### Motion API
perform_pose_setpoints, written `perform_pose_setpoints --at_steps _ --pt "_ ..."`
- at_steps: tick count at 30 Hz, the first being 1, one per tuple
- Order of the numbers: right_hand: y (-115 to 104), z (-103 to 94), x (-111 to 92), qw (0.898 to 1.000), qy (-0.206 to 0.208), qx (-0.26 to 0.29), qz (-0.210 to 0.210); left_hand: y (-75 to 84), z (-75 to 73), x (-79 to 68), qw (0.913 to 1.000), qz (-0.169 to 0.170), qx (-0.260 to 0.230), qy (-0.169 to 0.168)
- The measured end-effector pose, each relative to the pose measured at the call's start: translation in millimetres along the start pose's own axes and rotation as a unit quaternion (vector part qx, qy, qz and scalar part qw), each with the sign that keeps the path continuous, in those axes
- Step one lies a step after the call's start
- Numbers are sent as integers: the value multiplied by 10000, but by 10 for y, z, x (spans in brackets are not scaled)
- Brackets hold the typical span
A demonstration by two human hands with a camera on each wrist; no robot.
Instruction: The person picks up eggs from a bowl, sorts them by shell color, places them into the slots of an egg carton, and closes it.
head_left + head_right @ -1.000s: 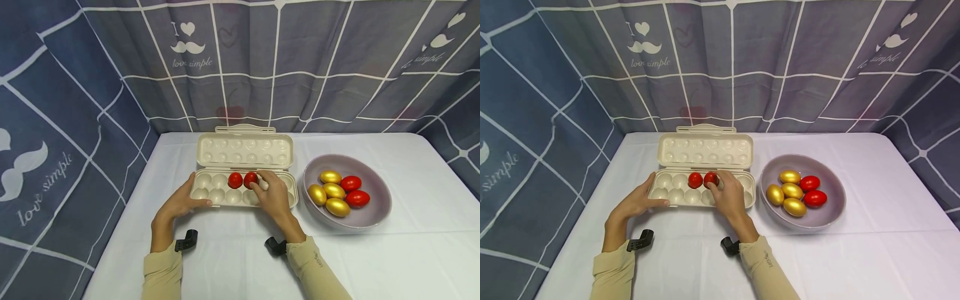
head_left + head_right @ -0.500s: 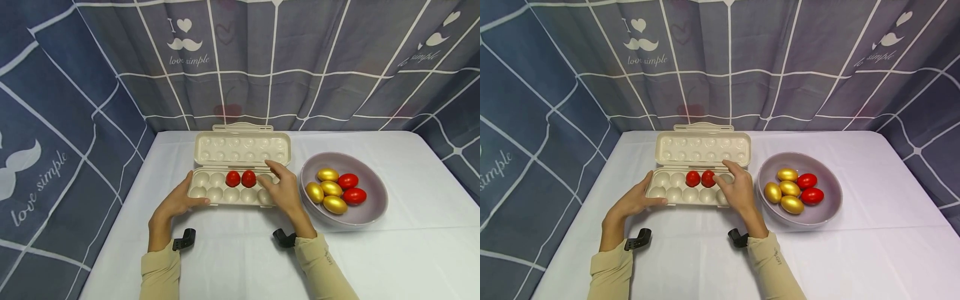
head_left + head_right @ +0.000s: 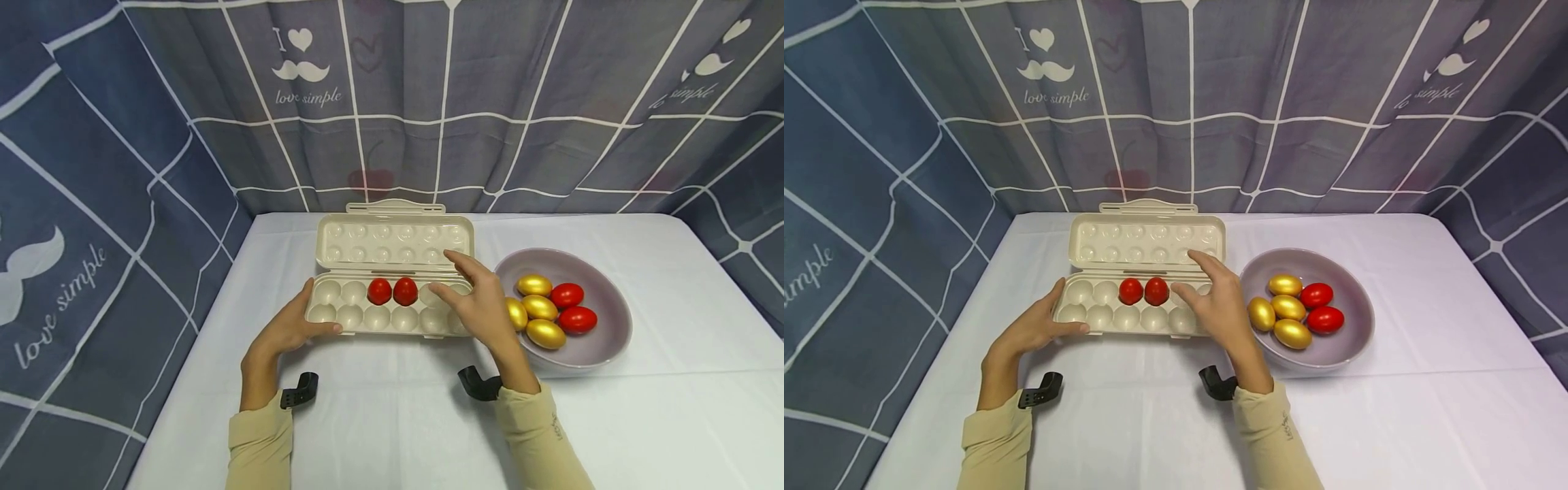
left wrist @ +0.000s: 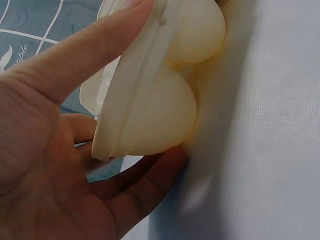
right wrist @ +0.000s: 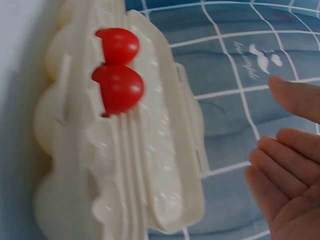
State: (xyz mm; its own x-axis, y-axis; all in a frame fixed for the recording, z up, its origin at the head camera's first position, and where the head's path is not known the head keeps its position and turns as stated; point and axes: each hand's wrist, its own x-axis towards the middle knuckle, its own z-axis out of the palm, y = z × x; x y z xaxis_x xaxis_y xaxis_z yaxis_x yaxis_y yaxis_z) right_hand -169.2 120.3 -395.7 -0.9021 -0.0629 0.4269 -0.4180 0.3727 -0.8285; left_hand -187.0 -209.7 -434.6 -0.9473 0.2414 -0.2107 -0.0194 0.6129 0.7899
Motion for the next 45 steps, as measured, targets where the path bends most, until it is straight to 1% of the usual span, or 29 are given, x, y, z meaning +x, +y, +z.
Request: perform_pose_setpoints --at_steps 2,8,14,17,21,25,27,31,34,38,45 --pt "-32 -74 -3 10000 -34 24 46 0 4 -2 10000 12 21 10" --pt "-78 -309 -22 9998 65 -26 175 22 23 12 9997 207 -105 26" --pt "-55 -532 -57 9989 175 85 436 21 33 14 9999 90 -93 -2" --pt "-62 -654 -90 9983 225 -16 545 23 28 15 10000 48 -67 -5" --pt "-50 -795 -120 9985 325 42 442 34 21 20 10000 -11 12 -5" --pt "-25 -892 -132 9980 469 318 290 28 29 27 10000 68 -11 13" --pt "-22 -929 -140 9977 519 311 300 23 29 28 9999 94 -46 12" --pt "-15 -999 -160 9972 618 -111 399 25 18 20 10000 77 -57 15" --pt "1 -1051 -176 9953 649 -421 580 26 9 8 9999 107 -52 26" --pt "32 -1103 -186 9929 630 -583 817 10 7 2 9999 131 -80 44" --pt "98 -1227 -236 9880 671 -971 997 16 -1 8 10000 56 52 21"
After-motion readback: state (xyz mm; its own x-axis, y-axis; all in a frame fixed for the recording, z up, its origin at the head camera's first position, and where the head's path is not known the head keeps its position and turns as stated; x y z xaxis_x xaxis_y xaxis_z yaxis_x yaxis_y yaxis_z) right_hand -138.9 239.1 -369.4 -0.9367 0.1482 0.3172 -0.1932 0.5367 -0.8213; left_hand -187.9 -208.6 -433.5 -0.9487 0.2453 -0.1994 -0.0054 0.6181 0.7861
